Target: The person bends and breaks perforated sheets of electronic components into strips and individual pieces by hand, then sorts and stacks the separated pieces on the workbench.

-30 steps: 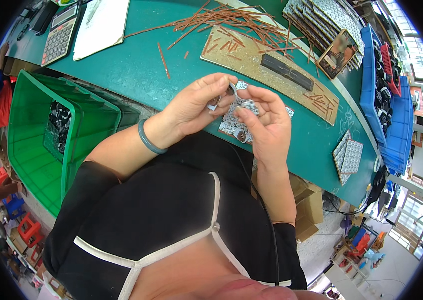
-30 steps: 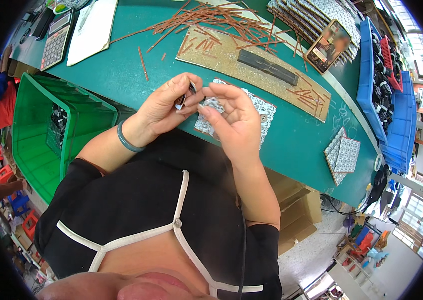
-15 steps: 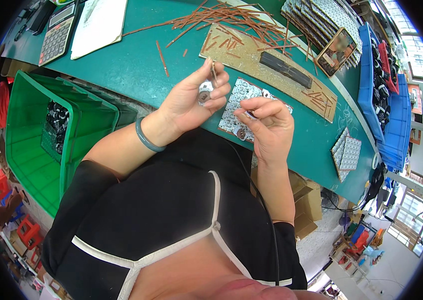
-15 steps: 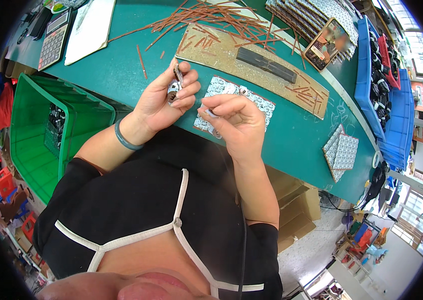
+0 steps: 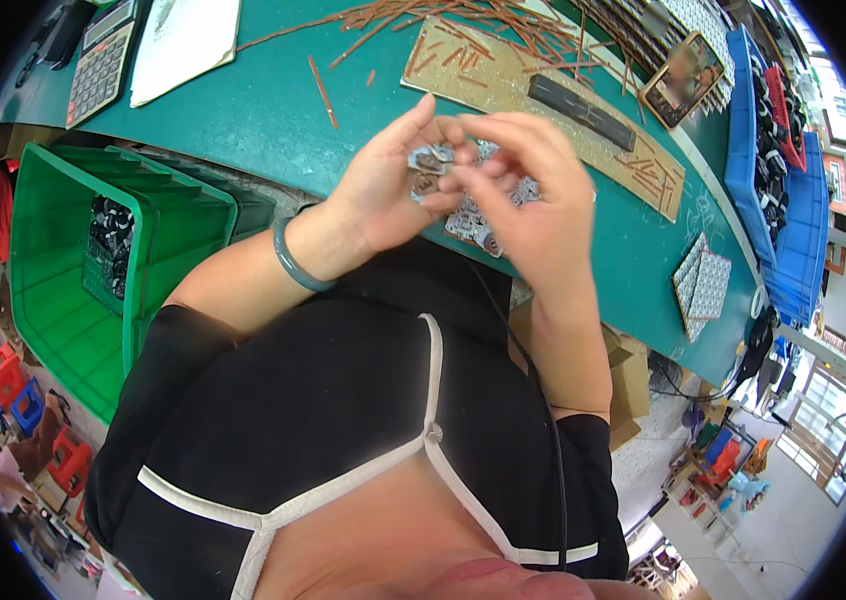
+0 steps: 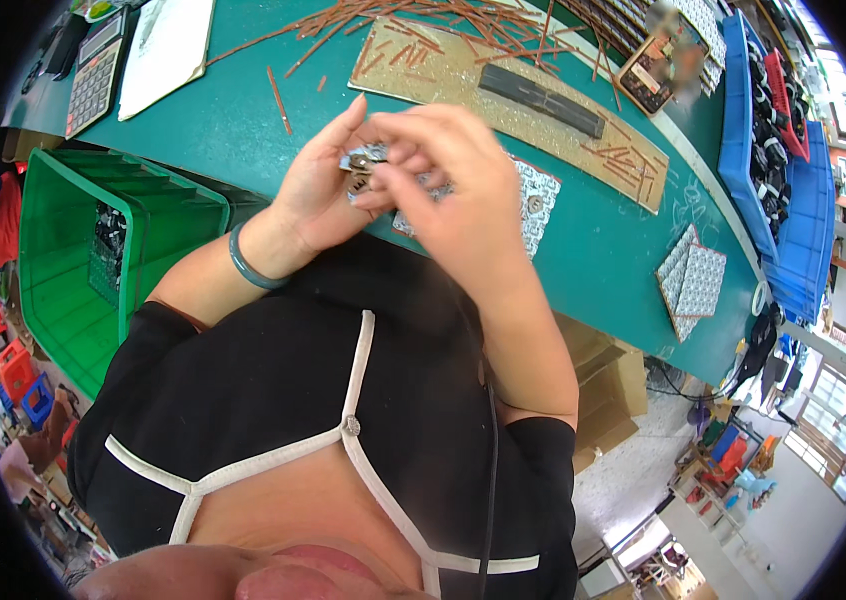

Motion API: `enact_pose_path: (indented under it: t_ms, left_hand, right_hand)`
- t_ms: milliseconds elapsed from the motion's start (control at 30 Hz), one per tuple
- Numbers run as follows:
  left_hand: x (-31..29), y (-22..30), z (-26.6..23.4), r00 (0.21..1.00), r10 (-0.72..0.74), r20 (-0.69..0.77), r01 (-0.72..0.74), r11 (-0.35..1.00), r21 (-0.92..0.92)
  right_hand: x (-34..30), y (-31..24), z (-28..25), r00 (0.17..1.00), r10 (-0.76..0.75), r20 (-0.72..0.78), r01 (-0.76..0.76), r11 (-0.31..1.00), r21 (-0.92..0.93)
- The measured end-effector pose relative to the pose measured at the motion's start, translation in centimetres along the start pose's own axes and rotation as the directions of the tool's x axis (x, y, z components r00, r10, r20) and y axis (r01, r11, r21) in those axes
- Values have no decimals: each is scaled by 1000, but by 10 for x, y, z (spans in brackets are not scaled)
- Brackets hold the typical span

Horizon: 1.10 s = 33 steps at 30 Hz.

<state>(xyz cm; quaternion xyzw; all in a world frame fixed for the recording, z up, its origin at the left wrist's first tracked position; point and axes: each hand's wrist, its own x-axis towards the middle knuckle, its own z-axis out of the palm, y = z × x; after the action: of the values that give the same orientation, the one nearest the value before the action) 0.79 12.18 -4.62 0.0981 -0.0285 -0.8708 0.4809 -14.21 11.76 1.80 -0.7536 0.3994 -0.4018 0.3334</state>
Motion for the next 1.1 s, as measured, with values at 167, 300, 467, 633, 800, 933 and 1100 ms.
enact_pose_path:
  t_ms: [167,300,467,633,800,933,1100]
  left_hand:
    - [2,12,-13,1000,26,7,-26,996,82]
    - [5,14,-12,999,37,-10,-35,986,161]
    - [3,4,-2,994,86,-74,-44,894,445]
    - [-5,-9,8,995,-16,-94,72,779,623]
    - [-12,-22,18,988,-151,-25,113,606,787]
    - [-15,-20,19,988,-153,-28,122,646,753]
    - [-12,-7,11,981,-181,69,117,835,538]
  right_hand:
    - [-52,27,-44,991,56,123,-34,985,-172]
    - [-80,30,-26,994,89,59,-56,906,-419]
    - [-89,38,-21,993,116,-25,-118,932,-344]
    - [-86,32,-26,975,176,-138,-178,984,0]
    - [-76,24,-17,975,8,-223,-22,998,-63]
    - [-77,20,-20,972,-26,-234,3,995,-97]
    - [-89,46,-35,982,-38,-185,-16,959,-283]
